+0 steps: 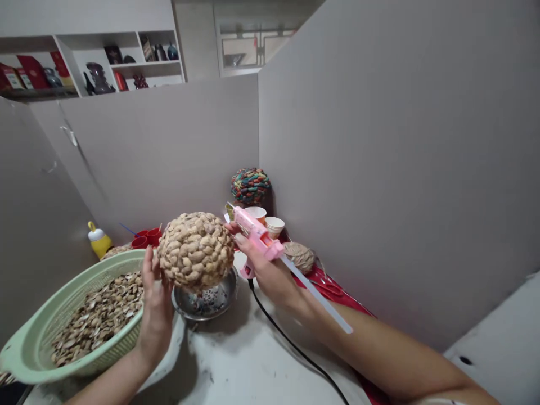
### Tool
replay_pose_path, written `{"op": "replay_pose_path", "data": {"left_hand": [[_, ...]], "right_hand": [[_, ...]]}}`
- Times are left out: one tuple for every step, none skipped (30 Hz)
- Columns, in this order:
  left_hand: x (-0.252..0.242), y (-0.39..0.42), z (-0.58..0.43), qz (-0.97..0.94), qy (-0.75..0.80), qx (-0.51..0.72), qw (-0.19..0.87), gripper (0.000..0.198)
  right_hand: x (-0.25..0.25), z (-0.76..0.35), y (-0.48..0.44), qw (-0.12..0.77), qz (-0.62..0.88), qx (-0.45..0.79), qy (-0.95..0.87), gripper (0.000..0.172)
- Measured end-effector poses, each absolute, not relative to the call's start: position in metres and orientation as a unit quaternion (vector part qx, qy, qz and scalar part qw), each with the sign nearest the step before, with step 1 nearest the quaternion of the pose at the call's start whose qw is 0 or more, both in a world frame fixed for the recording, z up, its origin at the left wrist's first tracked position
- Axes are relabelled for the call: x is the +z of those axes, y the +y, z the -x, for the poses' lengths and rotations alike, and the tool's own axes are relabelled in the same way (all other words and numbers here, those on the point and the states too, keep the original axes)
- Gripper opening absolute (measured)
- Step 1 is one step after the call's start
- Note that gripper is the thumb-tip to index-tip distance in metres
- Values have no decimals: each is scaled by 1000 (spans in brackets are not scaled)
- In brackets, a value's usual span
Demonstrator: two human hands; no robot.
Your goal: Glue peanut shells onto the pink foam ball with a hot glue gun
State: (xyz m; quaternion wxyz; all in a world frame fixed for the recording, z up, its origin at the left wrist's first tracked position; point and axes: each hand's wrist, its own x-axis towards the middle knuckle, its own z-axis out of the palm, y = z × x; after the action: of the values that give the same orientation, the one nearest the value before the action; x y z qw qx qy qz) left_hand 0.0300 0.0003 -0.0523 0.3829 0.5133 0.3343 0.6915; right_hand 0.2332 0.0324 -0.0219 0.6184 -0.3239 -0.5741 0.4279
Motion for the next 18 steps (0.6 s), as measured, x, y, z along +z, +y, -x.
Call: {"op": "replay_pose_path", "data": {"left_hand": [[-48, 2, -30, -498, 346, 687, 401, 63], [-45, 3, -30, -482, 357, 682, 419, 62], [-42, 5, -30, -466, 367, 678, 434, 61], [-39, 6, -30, -450, 378, 675, 446, 62], [-37, 7, -30, -436, 389, 670, 458, 63], [-36, 8, -31, -422, 401, 665, 468, 64], [-34, 8, -31, -410, 414, 657, 479, 65], [-33, 9, -31, -398, 426, 647, 491, 65], [-32, 10, -31, -388, 438, 637, 502, 65], [-30, 12, -31, -381, 447, 626, 513, 65], [-30, 13, -31, -377, 453, 617, 521, 65], [-29, 15, -31, -377, 455, 611, 527, 65], [-29, 17, -31, -382, 453, 607, 530, 63], [-30, 19, -31, -390, 449, 604, 531, 61], [-30, 21, -31, -399, 444, 602, 531, 59], [-31, 23, -31, -408, 441, 599, 530, 57], [-32, 25, -31, -415, 440, 596, 529, 54], [-33, 26, -31, -419, 442, 593, 528, 52]], "right_hand": [[-23, -231, 35, 618, 339, 439, -557, 51], [-24, -229, 37, 617, 350, 443, -548, 50], [-25, -227, 40, 613, 359, 449, -541, 50], [-27, -226, 42, 606, 364, 461, -536, 49], [-30, -224, 45, 600, 368, 472, -531, 50], [-32, -223, 48, 597, 372, 480, -525, 50], [-34, -223, 51, 594, 374, 487, -519, 50], [-36, -223, 53, 592, 376, 492, -516, 49], [-37, -223, 55, 590, 377, 496, -514, 48], [-38, -224, 57, 589, 378, 500, -510, 46], [-38, -225, 59, 587, 379, 505, -506, 43], [-37, -226, 60, 586, 380, 511, -501, 41], [-36, -226, 60, 586, 379, 517, -495, 38], [-35, -227, 61, 585, 376, 525, -491, 35], [-33, -227, 61, 585, 370, 533, -486, 32], [-31, -227, 61, 584, 366, 540, -483, 30], [-29, -227, 60, 581, 365, 547, -480, 28], [-27, -227, 60, 577, 365, 554, -476, 28]]}}
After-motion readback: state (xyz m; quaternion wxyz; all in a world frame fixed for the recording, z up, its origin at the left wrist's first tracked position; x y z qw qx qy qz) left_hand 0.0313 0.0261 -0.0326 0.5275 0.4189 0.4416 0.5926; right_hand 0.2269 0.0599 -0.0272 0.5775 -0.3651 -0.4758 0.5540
